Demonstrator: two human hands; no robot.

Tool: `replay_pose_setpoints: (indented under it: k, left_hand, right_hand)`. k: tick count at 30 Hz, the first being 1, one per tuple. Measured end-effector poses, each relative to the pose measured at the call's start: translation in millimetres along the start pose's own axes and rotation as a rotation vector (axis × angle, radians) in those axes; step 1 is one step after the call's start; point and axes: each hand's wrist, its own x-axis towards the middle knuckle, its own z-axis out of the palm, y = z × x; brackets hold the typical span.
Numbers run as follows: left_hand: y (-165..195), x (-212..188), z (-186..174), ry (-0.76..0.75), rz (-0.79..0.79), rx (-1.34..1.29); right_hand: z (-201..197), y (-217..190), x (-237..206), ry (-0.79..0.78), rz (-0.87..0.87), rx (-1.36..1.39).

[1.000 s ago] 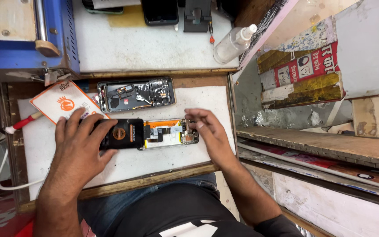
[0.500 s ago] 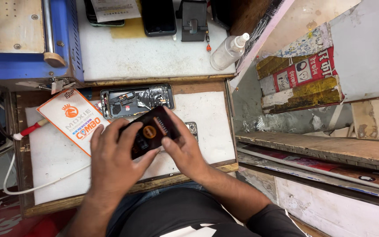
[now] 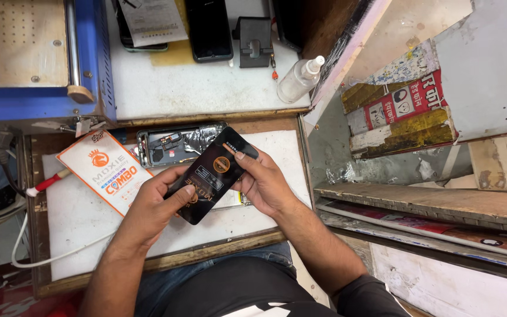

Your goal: The person works on a disassembled smartphone at a repair workbench, connecting the flex cable of a replacement display to the phone body, powering the screen on to test it, peeling the protective film from the new display, and handling the screen assembly and phone frame.

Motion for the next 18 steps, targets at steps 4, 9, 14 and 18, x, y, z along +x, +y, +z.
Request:
replay_pose_setpoints:
  k: [4,9,14,18]
  left_hand:
    - [12,20,-4,0.050,0.017,-0.072]
    - [44,51,-5,0.259,0.116,-0.102]
    - [62,74,12,0.449,0.115,-0.197]
    - [63,81,15,0.388,0.147,-0.153]
  right_hand:
    - [-10,-9,-2,0.065,-0.062,-0.107]
    - [-25,-11,-14,0.195,-0.242,-0.381]
    - [-21,-13,-32,0.178,-0.143,-0.436]
    - [2,-7,-46,0.029,-0.298,-0.717]
